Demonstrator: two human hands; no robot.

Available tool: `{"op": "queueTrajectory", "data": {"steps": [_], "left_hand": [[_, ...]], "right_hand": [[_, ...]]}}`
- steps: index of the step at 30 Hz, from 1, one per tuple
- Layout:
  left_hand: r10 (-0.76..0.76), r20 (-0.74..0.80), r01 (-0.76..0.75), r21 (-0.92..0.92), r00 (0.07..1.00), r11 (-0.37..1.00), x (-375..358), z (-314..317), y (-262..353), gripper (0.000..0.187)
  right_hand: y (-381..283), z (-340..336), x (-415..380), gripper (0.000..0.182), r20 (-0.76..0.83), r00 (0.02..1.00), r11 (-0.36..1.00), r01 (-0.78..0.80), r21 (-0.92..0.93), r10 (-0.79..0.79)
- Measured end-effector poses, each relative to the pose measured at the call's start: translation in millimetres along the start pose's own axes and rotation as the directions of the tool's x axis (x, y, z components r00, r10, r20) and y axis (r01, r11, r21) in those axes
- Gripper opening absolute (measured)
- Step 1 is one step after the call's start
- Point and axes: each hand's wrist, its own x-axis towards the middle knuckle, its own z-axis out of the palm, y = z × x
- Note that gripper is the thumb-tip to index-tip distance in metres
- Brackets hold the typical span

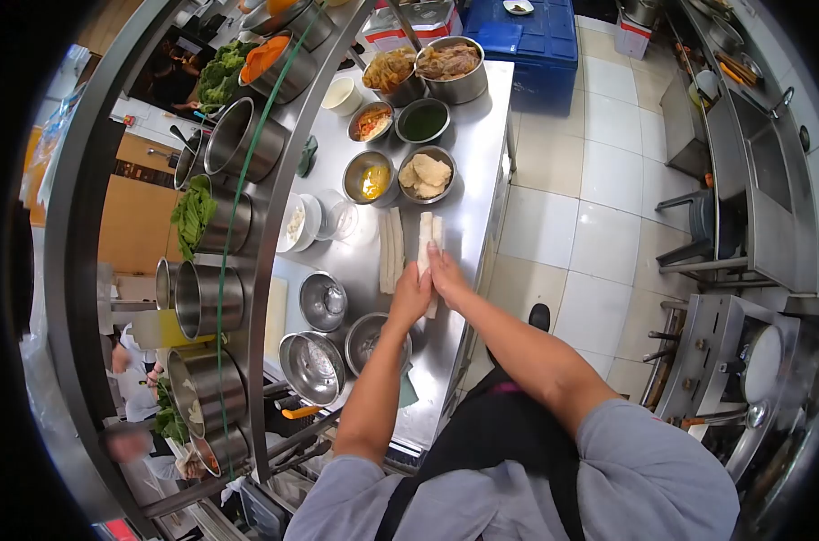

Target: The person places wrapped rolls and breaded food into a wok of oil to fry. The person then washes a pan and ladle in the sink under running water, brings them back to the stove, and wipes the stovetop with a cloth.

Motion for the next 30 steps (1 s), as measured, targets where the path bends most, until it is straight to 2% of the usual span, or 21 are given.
{"op": "queueTrajectory", "data": {"steps": [2,4,7,8,9,10,11,13,14,15,17,18,19,20,21,23,24,25,27,29,30], "left_hand": [[-0.071,-0.068,0.069,-0.032,0.995,0.997,-8.7,9.4,7.1,0.032],[-0.093,-0.081,0.083,-0.118,0.992,0.990,-15.4,14.8,10.4,0.031],[-0.119,-0.117,0.089,-0.239,0.986,0.967,-22.2,18.9,12.1,0.031],[-0.119,-0.141,0.077,-0.271,0.983,0.960,-23.7,20.0,12.4,0.030],[-0.123,-0.139,0.081,-0.273,0.983,0.959,-22.3,22.0,6.5,0.030],[-0.288,-0.081,0.210,-0.508,0.954,0.836,-18.4,21.8,-3.3,0.031],[-0.426,0.014,0.314,-0.700,0.904,0.642,-14.6,20.0,-13.2,0.031],[-0.479,-0.027,0.362,-0.618,0.877,0.698,-7.5,5.3,-18.7,0.033],[-0.368,-0.188,0.299,-0.315,0.911,0.901,-2.1,1.7,-26.4,0.032],[-0.205,-0.296,0.227,0.040,0.933,0.973,2.4,1.0,-32.3,0.032],[-0.192,-0.280,0.229,0.106,0.940,0.968,8.2,5.0,-40.6,0.032],[-0.148,-0.181,0.192,0.255,0.972,0.948,10.4,8.2,-44.3,0.035],[-0.116,-0.074,0.135,0.394,0.991,0.909,14.6,4.3,-35.6,0.038],[-0.142,-0.070,0.159,0.421,0.987,0.893,17.8,-0.8,-27.9,0.042],[-0.141,-0.070,0.158,0.421,0.987,0.893,24.5,-5.3,-26.1,0.042],[-0.170,-0.440,0.375,0.433,0.882,0.820,36.5,-18.5,-31.1,0.048],[-0.249,-0.449,0.447,0.415,0.858,0.792,42.3,-20.1,-45.8,0.060],[-0.251,-0.454,0.451,0.411,0.855,0.792,47.9,-19.9,-58.5,0.060],[-0.456,-0.200,0.497,0.352,0.868,0.793,58.4,-22.2,-73.1,0.069],[-0.507,-0.177,0.536,0.320,0.844,0.781,61.9,-34.6,-58.8,0.070],[-0.558,-0.146,0.575,0.290,0.817,0.765,61.2,-39.8,-51.0,0.071]], "right_hand": [[-0.8,3.6,-2.8,0.062,-0.057,0.998,0.998,0.030,-0.052,-0.033],[-7.8,7.5,-12.2,0.058,-0.065,0.985,0.986,0.160,-0.043,-0.162],[-12.7,7.8,-19.4,0.055,-0.078,0.979,0.977,0.176,-0.118,-0.186],[-12.3,5.6,-16.9,0.055,-0.078,0.980,0.978,0.173,-0.121,-0.183],[-3.3,-1.5,-6.9,0.054,-0.118,0.991,0.997,0.057,-0.043,-0.062],[3.5,-7.5,-0.3,0.054,-0.149,0.987,0.998,-0.057,0.040,0.062],[10.4,-13.2,5.0,0.054,-0.149,0.987,0.998,-0.058,0.040,0.063],[17.5,-22.8,13.8,0.060,-0.332,0.942,0.940,-0.067,-0.334,-0.051],[21.0,-26.9,18.9,0.060,-0.337,0.933,0.896,-0.037,-0.442,-0.128],[23.6,-26.3,23.6,0.060,-0.338,0.933,0.896,-0.041,-0.442,-0.124],[29.5,-20.3,32.9,0.049,-0.352,0.896,0.811,0.015,-0.585,-0.270],[38.5,-19.7,39.3,0.049,-0.347,0.898,0.811,0.018,-0.585,-0.271],[46.8,-19.1,46.1,0.047,-0.297,0.849,0.656,0.074,-0.752,-0.436],[54.3,-21.1,53.5,0.048,-0.212,0.786,0.462,0.104,-0.881,-0.581],[47.6,-21.9,52.2,0.048,-0.213,0.786,0.462,0.103,-0.881,-0.581],[20.3,-23.0,34.0,0.052,-0.153,0.973,0.723,0.021,-0.690,-0.175],[6.7,-22.8,21.4,0.052,-0.150,0.973,0.720,0.021,-0.693,-0.173],[-7.7,-22.1,9.1,0.051,-0.079,0.989,0.755,0.041,-0.654,-0.122],[-7.9,-22.4,5.2,0.051,0.002,0.997,0.787,0.064,-0.614,-0.079],[23.4,-27.5,18.4,0.051,-0.147,0.934,0.666,0.115,-0.737,-0.324],[26.6,-28.0,18.4,0.047,-0.163,0.903,0.635,0.142,-0.759,-0.397]]}}
